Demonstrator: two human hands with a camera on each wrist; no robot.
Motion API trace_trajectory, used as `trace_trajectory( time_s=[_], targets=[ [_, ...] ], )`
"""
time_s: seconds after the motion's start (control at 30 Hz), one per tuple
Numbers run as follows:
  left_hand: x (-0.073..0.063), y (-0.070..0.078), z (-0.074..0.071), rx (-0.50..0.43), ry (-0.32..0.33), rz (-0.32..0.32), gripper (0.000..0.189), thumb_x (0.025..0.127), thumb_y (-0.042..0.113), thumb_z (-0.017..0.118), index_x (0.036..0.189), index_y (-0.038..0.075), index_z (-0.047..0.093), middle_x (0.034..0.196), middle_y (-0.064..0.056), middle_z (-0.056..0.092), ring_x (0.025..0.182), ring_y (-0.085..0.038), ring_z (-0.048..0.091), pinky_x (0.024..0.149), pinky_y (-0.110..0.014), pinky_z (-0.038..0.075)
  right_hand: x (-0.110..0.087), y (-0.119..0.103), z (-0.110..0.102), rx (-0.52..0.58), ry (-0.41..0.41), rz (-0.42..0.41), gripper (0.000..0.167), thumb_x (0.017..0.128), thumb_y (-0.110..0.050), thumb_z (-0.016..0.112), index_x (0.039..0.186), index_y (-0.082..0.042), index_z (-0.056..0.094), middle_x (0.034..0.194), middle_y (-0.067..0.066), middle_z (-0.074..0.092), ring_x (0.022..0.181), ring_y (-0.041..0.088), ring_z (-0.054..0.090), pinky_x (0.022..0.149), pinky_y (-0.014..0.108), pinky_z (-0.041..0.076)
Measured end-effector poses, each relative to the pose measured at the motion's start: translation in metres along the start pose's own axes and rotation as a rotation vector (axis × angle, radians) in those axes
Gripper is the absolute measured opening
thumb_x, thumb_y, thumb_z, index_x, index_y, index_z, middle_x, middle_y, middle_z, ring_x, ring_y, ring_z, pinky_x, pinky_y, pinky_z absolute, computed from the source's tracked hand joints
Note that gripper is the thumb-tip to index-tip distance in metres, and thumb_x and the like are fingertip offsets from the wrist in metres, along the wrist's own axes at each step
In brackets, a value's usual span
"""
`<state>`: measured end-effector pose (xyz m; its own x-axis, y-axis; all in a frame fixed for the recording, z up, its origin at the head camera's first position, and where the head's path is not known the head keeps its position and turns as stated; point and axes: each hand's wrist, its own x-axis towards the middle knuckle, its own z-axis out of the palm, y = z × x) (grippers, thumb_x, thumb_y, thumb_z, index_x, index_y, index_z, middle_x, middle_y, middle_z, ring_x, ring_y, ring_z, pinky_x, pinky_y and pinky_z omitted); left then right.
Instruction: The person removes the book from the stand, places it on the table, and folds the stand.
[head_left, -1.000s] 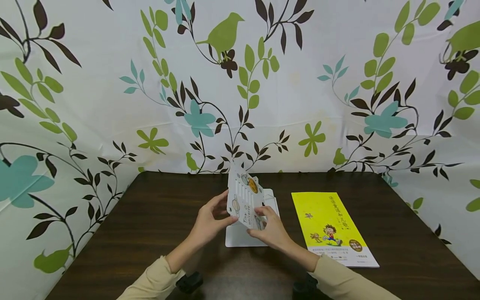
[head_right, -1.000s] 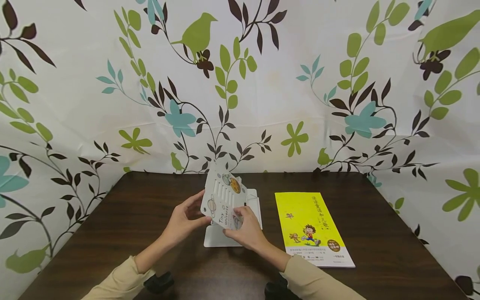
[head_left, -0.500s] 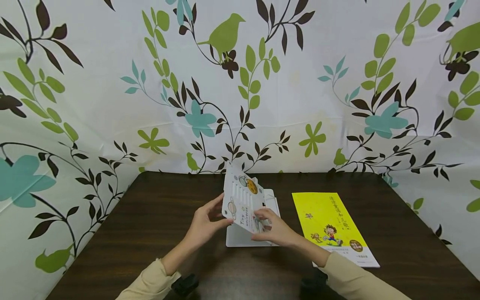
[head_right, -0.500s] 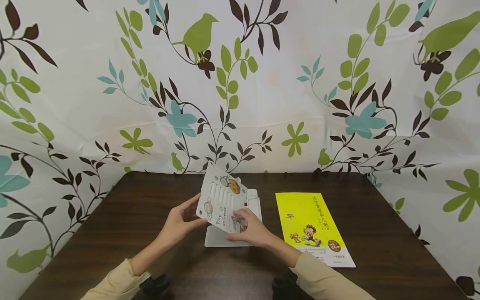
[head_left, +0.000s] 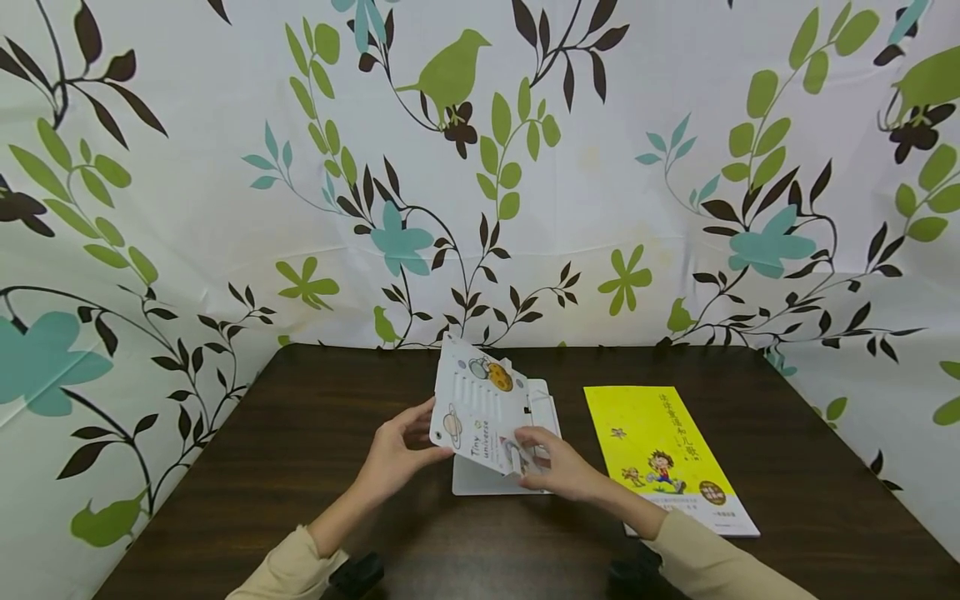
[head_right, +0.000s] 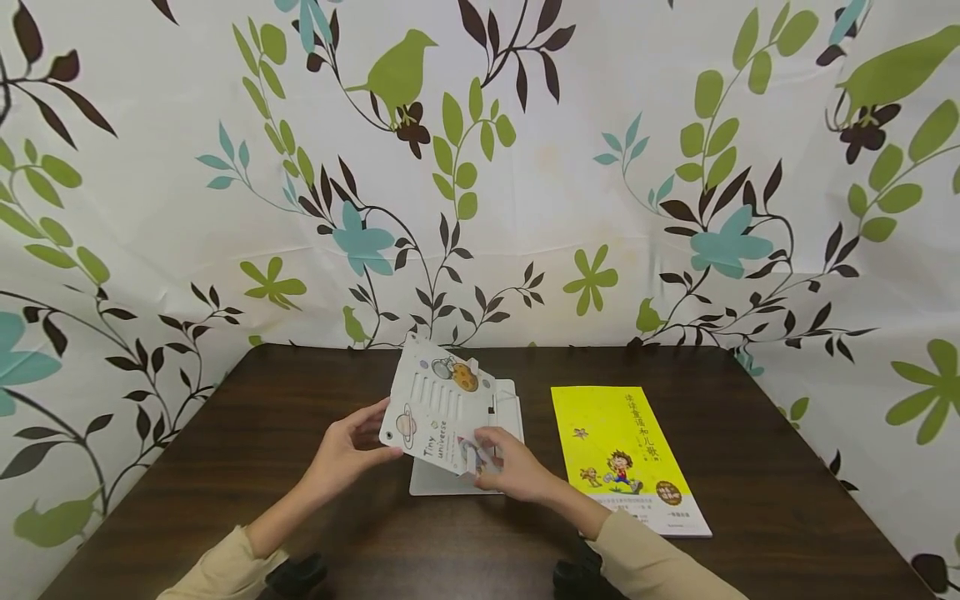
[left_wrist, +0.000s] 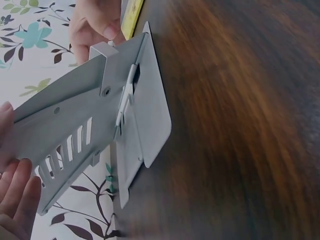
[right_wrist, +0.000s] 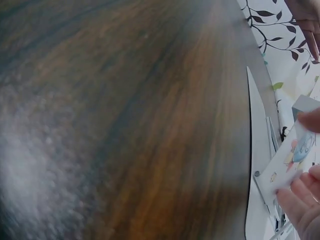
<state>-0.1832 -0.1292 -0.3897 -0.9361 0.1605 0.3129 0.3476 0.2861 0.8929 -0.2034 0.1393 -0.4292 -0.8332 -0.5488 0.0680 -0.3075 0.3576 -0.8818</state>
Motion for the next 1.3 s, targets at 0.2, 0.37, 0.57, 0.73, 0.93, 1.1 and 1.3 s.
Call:
trace_trajectory(
  time_s=[0.2, 0.37, 0.57, 0.73, 0.93, 1.1, 1.3],
  targets=[
    [-0.006, -0.009, -0.005, 0.007, 0.016, -0.035, 0.066, 0.064, -0.002, 0.078, 0.125, -0.003, 0.052, 0.099, -0.012, 0.062, 0.087, -0.020, 0.060, 0.074, -0.027, 0.051, 0.002, 0.002, 0.005, -0.053, 0.027, -0.008, 0.054, 0.079, -0.009, 0.068, 0.126, 0.000, 0.044, 0.129, 0.017, 0.044, 0.111, 0.030, 0.045, 0.093, 0.048, 0.040],
    [-0.011, -0.017, -0.009, -0.005, 0.025, -0.070, 0.066, 0.062, -0.005, 0.079, 0.122, -0.007, 0.052, 0.092, -0.013, 0.059, 0.080, -0.018, 0.059, 0.068, -0.024, 0.051, 0.003, 0.002, 0.008, -0.103, 0.061, -0.024, 0.051, 0.078, -0.008, 0.070, 0.123, 0.003, 0.048, 0.125, 0.018, 0.047, 0.107, 0.029, 0.047, 0.091, 0.045, 0.042],
    [-0.016, -0.030, -0.014, 0.014, -0.008, -0.112, 0.066, 0.060, -0.004, 0.080, 0.120, -0.011, 0.052, 0.087, -0.012, 0.059, 0.075, -0.016, 0.058, 0.064, -0.023, 0.050, 0.002, 0.001, 0.011, -0.214, 0.075, -0.057, 0.050, 0.077, -0.009, 0.071, 0.121, 0.004, 0.051, 0.124, 0.018, 0.050, 0.104, 0.026, 0.050, 0.087, 0.039, 0.046],
    [-0.019, -0.039, -0.016, 0.063, -0.043, -0.170, 0.066, 0.060, -0.001, 0.080, 0.119, -0.012, 0.052, 0.085, -0.010, 0.061, 0.073, -0.016, 0.059, 0.061, -0.020, 0.046, 0.002, 0.001, 0.012, -0.300, 0.076, -0.069, 0.049, 0.076, -0.012, 0.072, 0.119, 0.003, 0.053, 0.123, 0.017, 0.052, 0.104, 0.025, 0.051, 0.086, 0.038, 0.047],
    [-0.022, -0.052, -0.019, 0.125, -0.085, -0.191, 0.063, 0.061, -0.002, 0.079, 0.117, -0.015, 0.052, 0.084, -0.009, 0.061, 0.073, -0.017, 0.059, 0.056, -0.019, 0.045, 0.006, 0.003, 0.015, -0.400, 0.074, -0.070, 0.048, 0.075, -0.016, 0.073, 0.117, 0.001, 0.057, 0.120, 0.015, 0.055, 0.101, 0.023, 0.053, 0.084, 0.037, 0.048],
    [-0.024, -0.057, -0.021, 0.165, -0.112, -0.177, 0.061, 0.061, -0.001, 0.080, 0.114, -0.016, 0.053, 0.084, -0.009, 0.061, 0.072, -0.016, 0.058, 0.058, -0.020, 0.047, 0.008, 0.002, 0.016, -0.464, 0.078, -0.074, 0.048, 0.074, -0.017, 0.075, 0.115, 0.001, 0.059, 0.118, 0.014, 0.056, 0.098, 0.022, 0.053, 0.082, 0.036, 0.048],
    [-0.022, -0.058, -0.021, 0.194, -0.125, -0.173, 0.061, 0.060, 0.000, 0.080, 0.113, -0.016, 0.054, 0.083, -0.008, 0.062, 0.071, -0.016, 0.058, 0.058, -0.020, 0.048, 0.008, 0.000, 0.016, -0.492, 0.080, -0.070, 0.048, 0.073, -0.017, 0.075, 0.114, 0.001, 0.059, 0.117, 0.013, 0.057, 0.097, 0.022, 0.053, 0.081, 0.036, 0.048]
  ],
)
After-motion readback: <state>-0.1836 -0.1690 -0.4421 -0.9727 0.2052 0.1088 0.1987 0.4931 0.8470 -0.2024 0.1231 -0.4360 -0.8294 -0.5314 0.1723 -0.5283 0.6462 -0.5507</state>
